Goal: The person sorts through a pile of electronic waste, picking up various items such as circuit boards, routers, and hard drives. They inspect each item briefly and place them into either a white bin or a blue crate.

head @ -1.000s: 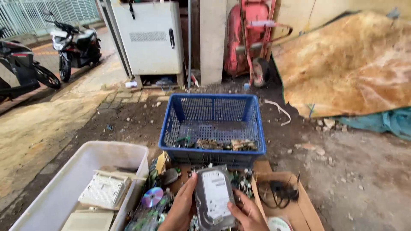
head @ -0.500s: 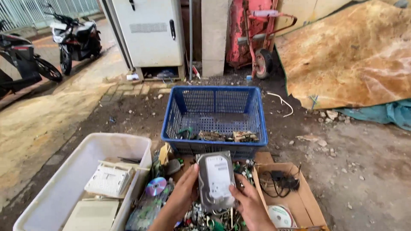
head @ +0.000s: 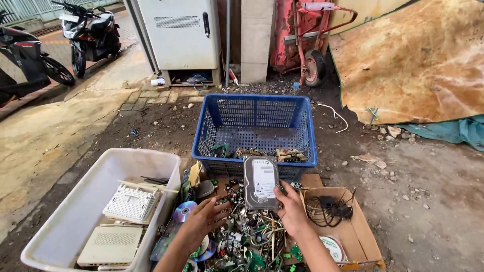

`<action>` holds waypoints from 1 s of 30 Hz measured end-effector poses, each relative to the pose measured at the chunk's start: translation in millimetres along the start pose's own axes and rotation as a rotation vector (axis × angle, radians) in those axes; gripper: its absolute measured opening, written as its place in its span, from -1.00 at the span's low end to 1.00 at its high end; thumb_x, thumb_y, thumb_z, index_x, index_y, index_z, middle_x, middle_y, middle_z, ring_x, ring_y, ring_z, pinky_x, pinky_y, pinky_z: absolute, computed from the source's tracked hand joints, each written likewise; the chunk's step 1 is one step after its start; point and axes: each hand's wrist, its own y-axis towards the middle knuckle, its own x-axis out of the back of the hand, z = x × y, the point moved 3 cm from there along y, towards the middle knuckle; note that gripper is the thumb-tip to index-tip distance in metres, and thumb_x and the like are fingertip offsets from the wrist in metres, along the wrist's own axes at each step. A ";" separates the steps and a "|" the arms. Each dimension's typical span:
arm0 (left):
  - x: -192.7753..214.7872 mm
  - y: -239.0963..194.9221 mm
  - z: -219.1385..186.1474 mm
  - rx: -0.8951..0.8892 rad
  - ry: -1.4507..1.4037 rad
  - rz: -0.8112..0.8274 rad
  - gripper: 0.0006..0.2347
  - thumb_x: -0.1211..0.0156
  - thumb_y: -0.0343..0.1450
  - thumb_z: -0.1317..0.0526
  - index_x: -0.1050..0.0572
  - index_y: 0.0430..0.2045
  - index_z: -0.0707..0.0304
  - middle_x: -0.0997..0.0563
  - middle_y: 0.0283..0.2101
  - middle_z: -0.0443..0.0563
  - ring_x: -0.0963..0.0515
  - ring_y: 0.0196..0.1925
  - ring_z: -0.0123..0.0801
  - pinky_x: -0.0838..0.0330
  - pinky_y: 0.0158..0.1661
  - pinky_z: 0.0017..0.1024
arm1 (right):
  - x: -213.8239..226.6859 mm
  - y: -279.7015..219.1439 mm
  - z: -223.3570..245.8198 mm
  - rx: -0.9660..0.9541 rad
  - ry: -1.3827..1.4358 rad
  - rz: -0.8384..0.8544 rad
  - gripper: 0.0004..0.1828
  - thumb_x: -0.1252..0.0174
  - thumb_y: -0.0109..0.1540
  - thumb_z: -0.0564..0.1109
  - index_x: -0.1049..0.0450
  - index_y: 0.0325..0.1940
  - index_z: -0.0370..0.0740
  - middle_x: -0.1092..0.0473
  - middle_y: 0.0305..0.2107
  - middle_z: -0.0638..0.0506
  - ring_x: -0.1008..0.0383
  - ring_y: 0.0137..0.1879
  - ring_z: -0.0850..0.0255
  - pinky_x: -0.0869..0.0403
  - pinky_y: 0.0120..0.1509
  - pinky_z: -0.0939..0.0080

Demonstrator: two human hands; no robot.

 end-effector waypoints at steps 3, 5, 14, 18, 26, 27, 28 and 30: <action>3.1 6.3 0.2 -0.009 -0.010 0.001 -0.55 0.00 0.51 0.18 -0.36 0.35 0.29 -0.62 0.21 0.32 -0.62 0.15 0.04 -0.53 0.13 -0.10 | 4.2 18.2 -13.0 -0.027 0.073 -0.016 -0.33 -0.10 0.27 -0.18 -0.22 0.49 -0.28 -0.48 0.09 -0.32 -0.48 0.08 -0.05 -0.50 0.00 0.13; -2.7 -0.2 -0.8 -0.003 -0.013 -0.008 -0.58 0.00 0.52 0.19 -0.39 0.29 0.32 -0.63 0.20 0.33 -0.63 0.12 0.05 -0.53 0.13 -0.11 | 21.3 48.6 -32.7 -0.027 0.106 -0.057 -0.54 -0.10 0.32 -0.14 -0.35 0.32 -0.18 -0.51 0.02 -0.21 -0.50 0.01 0.03 -0.47 -0.12 0.19; 1.5 6.8 -2.7 -0.014 0.001 -0.002 -0.66 -0.03 0.52 0.18 -0.46 0.19 0.29 -0.68 0.13 0.29 -0.66 -0.05 -0.06 -0.58 0.04 -0.18 | 3.0 83.3 -37.5 -0.094 0.150 -0.099 -0.51 -0.01 0.38 0.05 -0.34 0.28 -0.31 -0.47 0.02 -0.28 -0.52 0.03 -0.01 -0.60 -0.09 0.22; 6.1 17.4 -0.7 -0.029 -0.031 -0.001 -0.66 -0.06 0.51 0.16 -0.49 0.17 0.24 -0.70 0.10 0.28 -0.67 -0.09 -0.13 -0.58 0.00 -0.23 | 0.6 108.6 -36.0 -0.018 0.041 0.000 -0.45 -0.23 0.23 -0.17 -0.42 0.33 -0.17 -0.50 -0.03 -0.05 -0.51 -0.03 0.19 -0.56 -0.21 0.24; 10.1 8.2 -10.9 -0.034 -0.042 0.000 -0.65 -0.05 0.50 0.17 -0.46 0.18 0.27 -0.70 0.09 0.29 -0.66 -0.07 -0.10 -0.57 0.02 -0.22 | -34.7 142.1 -33.4 -0.036 -0.072 -0.017 -0.27 -0.22 0.17 -0.32 -0.21 0.42 -0.14 -0.44 0.20 -0.22 -0.49 0.20 -0.06 -0.54 0.05 0.11; 12.9 11.1 -7.2 -0.036 -0.060 -0.006 -0.64 -0.07 0.49 0.17 -0.46 0.18 0.28 -0.71 0.10 0.32 -0.66 -0.10 -0.11 -0.57 0.00 -0.22 | -35.7 148.9 -38.3 -0.051 -0.045 -0.074 -0.44 -0.22 0.18 -0.33 -0.32 0.27 -0.30 -0.46 0.16 -0.27 -0.51 0.19 -0.08 -0.59 0.06 0.12; 12.8 11.2 -7.4 -0.029 -0.057 -0.001 -0.64 -0.07 0.49 0.17 -0.46 0.18 0.28 -0.71 0.10 0.32 -0.66 -0.10 -0.11 -0.57 0.00 -0.22 | -36.4 161.5 -42.9 -0.051 -0.043 -0.082 -0.44 -0.22 0.18 -0.33 -0.32 0.27 -0.30 -0.46 0.16 -0.27 -0.51 0.19 -0.08 -0.59 0.06 0.12; 15.1 11.4 -11.3 -0.043 -0.110 -0.040 -0.63 -0.04 0.50 0.19 -0.46 0.22 0.28 -0.71 0.06 0.36 -0.64 -0.18 -0.12 -0.55 -0.06 -0.24 | -38.4 188.5 -53.2 -0.100 0.054 -0.228 -0.54 -0.30 0.19 -0.23 -0.40 0.16 -0.24 -0.53 0.04 -0.17 -0.53 0.10 0.07 -0.50 -0.03 0.26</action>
